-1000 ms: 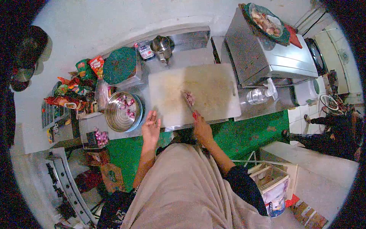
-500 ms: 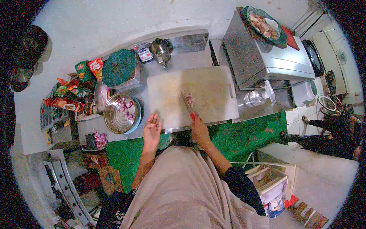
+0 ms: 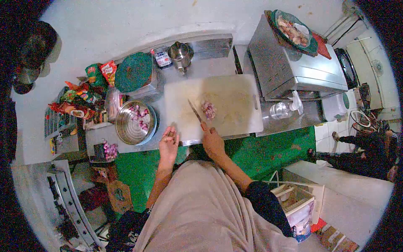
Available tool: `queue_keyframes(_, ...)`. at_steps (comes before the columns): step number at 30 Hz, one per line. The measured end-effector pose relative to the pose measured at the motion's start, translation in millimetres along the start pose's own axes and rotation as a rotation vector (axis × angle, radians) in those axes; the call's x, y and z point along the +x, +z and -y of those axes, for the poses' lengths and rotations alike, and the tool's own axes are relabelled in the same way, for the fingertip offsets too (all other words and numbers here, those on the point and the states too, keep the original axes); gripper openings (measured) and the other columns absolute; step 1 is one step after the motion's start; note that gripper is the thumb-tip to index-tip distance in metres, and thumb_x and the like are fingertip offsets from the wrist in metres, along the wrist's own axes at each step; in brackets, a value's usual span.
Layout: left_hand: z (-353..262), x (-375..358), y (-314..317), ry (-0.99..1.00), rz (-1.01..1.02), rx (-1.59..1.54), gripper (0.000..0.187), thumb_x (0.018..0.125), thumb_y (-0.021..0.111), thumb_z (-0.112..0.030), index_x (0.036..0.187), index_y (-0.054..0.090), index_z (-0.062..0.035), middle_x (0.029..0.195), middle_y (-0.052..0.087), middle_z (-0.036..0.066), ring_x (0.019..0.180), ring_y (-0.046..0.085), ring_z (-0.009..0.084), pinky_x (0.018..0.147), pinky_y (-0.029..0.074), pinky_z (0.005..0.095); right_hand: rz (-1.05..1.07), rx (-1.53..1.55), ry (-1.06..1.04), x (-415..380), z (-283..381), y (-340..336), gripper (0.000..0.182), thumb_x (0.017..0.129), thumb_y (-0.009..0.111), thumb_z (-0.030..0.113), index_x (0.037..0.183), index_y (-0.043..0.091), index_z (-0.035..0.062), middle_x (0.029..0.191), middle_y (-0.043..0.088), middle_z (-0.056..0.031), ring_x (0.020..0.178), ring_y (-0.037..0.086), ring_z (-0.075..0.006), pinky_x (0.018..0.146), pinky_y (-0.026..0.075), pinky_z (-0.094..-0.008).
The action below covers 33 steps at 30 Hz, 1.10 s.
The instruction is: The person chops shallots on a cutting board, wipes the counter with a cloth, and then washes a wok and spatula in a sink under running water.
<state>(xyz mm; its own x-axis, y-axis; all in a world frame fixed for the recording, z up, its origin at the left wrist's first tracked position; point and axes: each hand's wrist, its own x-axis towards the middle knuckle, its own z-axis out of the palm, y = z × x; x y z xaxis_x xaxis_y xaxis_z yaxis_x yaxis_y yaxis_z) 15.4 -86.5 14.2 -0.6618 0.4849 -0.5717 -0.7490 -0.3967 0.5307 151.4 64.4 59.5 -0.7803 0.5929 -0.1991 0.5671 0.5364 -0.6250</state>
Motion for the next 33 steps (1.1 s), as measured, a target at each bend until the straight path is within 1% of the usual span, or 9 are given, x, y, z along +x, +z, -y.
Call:
queue_keyframes(5, 2.9, -7.7, 5.4, 0.001, -0.009, 0.024, 0.058, 0.069, 0.052, -0.004, 0.126, 0.047, -0.007, 0.127, 0.052, 0.006, 0.122, 0.043, 0.0194, 0.105, 0.029, 0.0365, -0.187, -0.093, -0.179, 30.3, 7.1, 46.0, 0.042, 0.084, 0.051, 0.007, 0.125, 0.042, 0.0054, 0.1, 0.052, -0.0221, 0.094, 0.053, -0.0414, 0.081, 0.046, -0.0498)
queue_keyframes(9, 5.4, -12.5, 0.3, 0.016, -0.023, -0.003, 0.058, 0.066, 0.054, -0.004, 0.123, 0.048, -0.007, 0.119, 0.055, 0.004, 0.116, 0.047, 0.0189, 0.105, 0.029, 0.0367, -0.167, -0.153, -0.153, 45.9, 13.9, 61.5, 0.033, 0.083, 0.053, 0.008, 0.114, 0.046, 0.0032, 0.1, 0.053, -0.0197, 0.096, 0.053, -0.0385, 0.08, 0.046, -0.0485)
queue_keyframes(11, 5.6, -15.2, -3.8, 0.039, -0.022, 0.007, 0.054, 0.069, 0.052, -0.004, 0.123, 0.049, -0.0061, 0.118, 0.054, 0.004, 0.116, 0.047, 0.0189, 0.102, 0.032, 0.0363, -0.116, -0.256, -0.123, 48.0, 20.9, 59.3, 0.03, 0.082, 0.055, 0.01, 0.111, 0.048, 0.0033, 0.101, 0.053, -0.0187, 0.097, 0.053, -0.0372, 0.08, 0.046, -0.0476)
queue_keyframes(14, 2.4, -19.3, -9.9, 0.043, -0.042, 0.011, 0.051, 0.071, 0.051, -0.004, 0.122, 0.05, -0.0056, 0.116, 0.055, 0.004, 0.115, 0.047, 0.0187, 0.1, 0.033, 0.0362, -0.194, -0.372, -0.186, 45.8, 23.9, 58.1, 0.028, 0.081, 0.058, 0.014, 0.107, 0.051, 0.0044, 0.101, 0.054, -0.0164, 0.097, 0.053, -0.0343, 0.08, 0.044, -0.0461)
queue_keyframes(18, -3.2, -19.4, -13.7, 0.019, -0.095, 0.013, 0.049, 0.068, 0.055, -0.004, 0.117, 0.051, -0.0081, 0.111, 0.059, 0.002, 0.111, 0.051, 0.0184, 0.101, 0.035, 0.0357, -0.259, -0.278, -0.279, 34.4, 34.1, 45.3, 0.033, 0.079, 0.063, 0.016, 0.109, 0.052, 0.0052, 0.1, 0.055, -0.0155, 0.095, 0.054, -0.0323, 0.081, 0.043, -0.0457)
queue_keyframes(23, -4.3, -14.0, -15.6, -0.015, -0.034, 0.059, 0.042, 0.073, 0.055, -0.006, 0.115, 0.053, -0.0087, 0.111, 0.059, 0.004, 0.104, 0.055, 0.0172, 0.094, 0.041, 0.0329, -0.259, -0.038, -0.403, -0.2, 20.0, 41.4, 0.032, 0.08, 0.063, 0.013, 0.11, 0.056, 0.0071, 0.099, 0.056, -0.0143, 0.09, 0.057, -0.032, 0.077, 0.048, -0.0429)
queue_keyframes(26, -4.7, -12.6, -7.3, -0.064, -0.002, 0.129, 0.041, 0.075, 0.055, -0.007, 0.116, 0.052, -0.0076, 0.112, 0.059, 0.005, 0.104, 0.055, 0.0178, 0.094, 0.042, 0.0332, -0.148, 0.019, -0.294, -28.5, 3.6, 46.5, 0.026, 0.084, 0.057, 0.015, 0.109, 0.058, 0.0071, 0.1, 0.058, -0.0127, 0.093, 0.056, -0.0313, 0.077, 0.048, -0.0425)
queue_keyframes(31, -9.9, -12.9, 2.1, -0.186, 0.188, 0.35, 0.04, 0.079, 0.053, -0.008, 0.119, 0.051, -0.0056, 0.115, 0.058, 0.008, 0.108, 0.054, 0.0196, 0.094, 0.042, 0.0335, -0.223, -0.026, -0.095, -86.5, -6.8, 52.6, 0.024, 0.086, 0.054, 0.014, 0.108, 0.059, 0.0079, 0.094, 0.055, -0.013, 0.085, 0.059, -0.031, 0.067, 0.051, -0.0431)
queue_keyframes(33, -9.7, -10.4, 0.0, -0.259, 0.283, 0.472, 0.037, 0.083, 0.05, -0.007, 0.12, 0.049, -0.0049, 0.12, 0.056, 0.009, 0.11, 0.054, 0.0197, 0.094, 0.042, 0.0323, -0.269, -0.036, 0.106, -110.5, 1.7, 65.4, 0.024, 0.086, 0.053, 0.014, 0.109, 0.06, 0.0093, 0.091, 0.053, -0.0125, 0.083, 0.06, -0.0313, 0.064, 0.052, -0.0431)
